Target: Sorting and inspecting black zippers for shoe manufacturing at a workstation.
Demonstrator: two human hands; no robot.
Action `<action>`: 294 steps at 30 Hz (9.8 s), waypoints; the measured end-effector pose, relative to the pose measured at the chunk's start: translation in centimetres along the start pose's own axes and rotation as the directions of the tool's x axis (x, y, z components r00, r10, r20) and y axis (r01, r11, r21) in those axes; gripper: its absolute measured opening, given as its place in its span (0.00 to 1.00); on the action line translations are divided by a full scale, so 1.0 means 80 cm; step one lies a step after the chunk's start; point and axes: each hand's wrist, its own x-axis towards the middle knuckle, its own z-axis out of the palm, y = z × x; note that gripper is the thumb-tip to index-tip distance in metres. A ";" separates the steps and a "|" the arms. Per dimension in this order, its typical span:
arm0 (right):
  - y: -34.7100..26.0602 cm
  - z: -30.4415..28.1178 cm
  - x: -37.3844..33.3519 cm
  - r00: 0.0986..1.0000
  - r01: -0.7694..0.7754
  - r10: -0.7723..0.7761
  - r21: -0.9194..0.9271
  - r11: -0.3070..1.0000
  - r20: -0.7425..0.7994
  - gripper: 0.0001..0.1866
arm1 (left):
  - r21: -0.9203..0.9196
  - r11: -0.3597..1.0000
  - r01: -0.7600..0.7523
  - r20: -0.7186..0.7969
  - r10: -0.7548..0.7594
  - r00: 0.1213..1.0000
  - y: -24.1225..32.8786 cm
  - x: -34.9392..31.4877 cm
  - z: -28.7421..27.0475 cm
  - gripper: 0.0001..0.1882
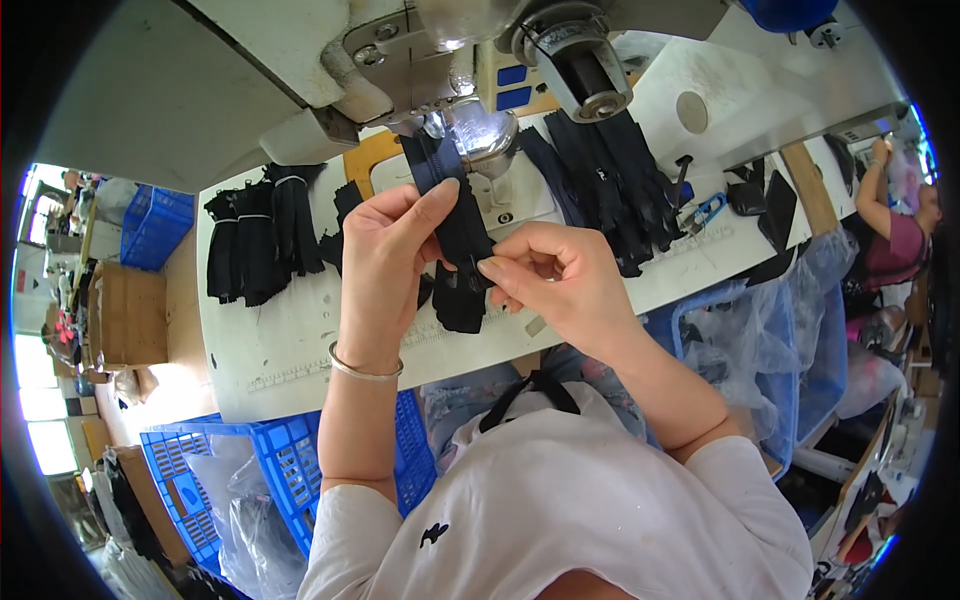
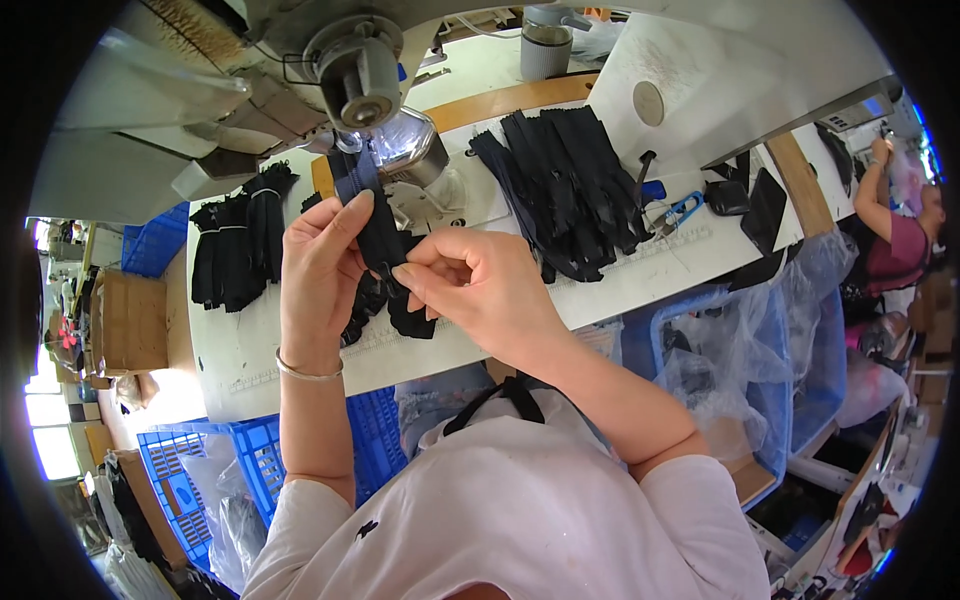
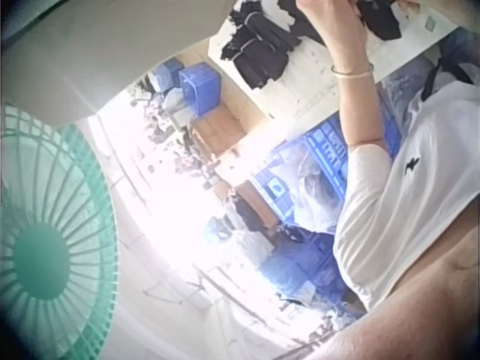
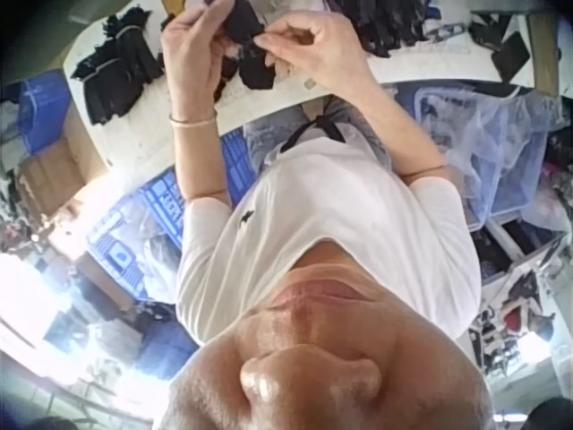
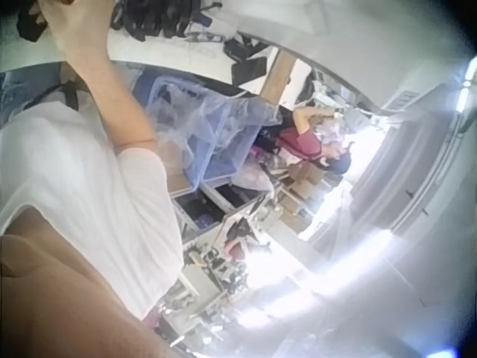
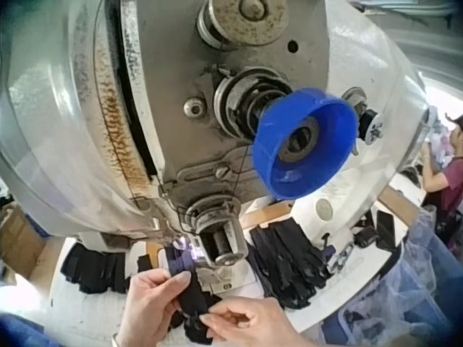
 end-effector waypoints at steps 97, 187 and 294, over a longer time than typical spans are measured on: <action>0.046 -0.131 0.009 0.956 0.210 -0.232 -0.136 0.968 -0.180 0.13 | 0.577 0.641 -0.506 0.364 0.353 0.862 -0.124 -0.011 0.083 0.31; 0.060 -0.015 -0.016 0.903 -0.362 0.355 -0.017 0.932 0.242 0.11 | 0.187 0.971 0.149 -0.223 -0.106 0.969 -0.070 -0.092 -0.004 0.13; 0.074 -0.128 0.044 0.874 0.021 -0.482 -0.988 0.153 -0.056 0.12 | 0.677 0.735 0.030 -0.363 0.298 0.883 -0.048 -0.031 -0.117 0.21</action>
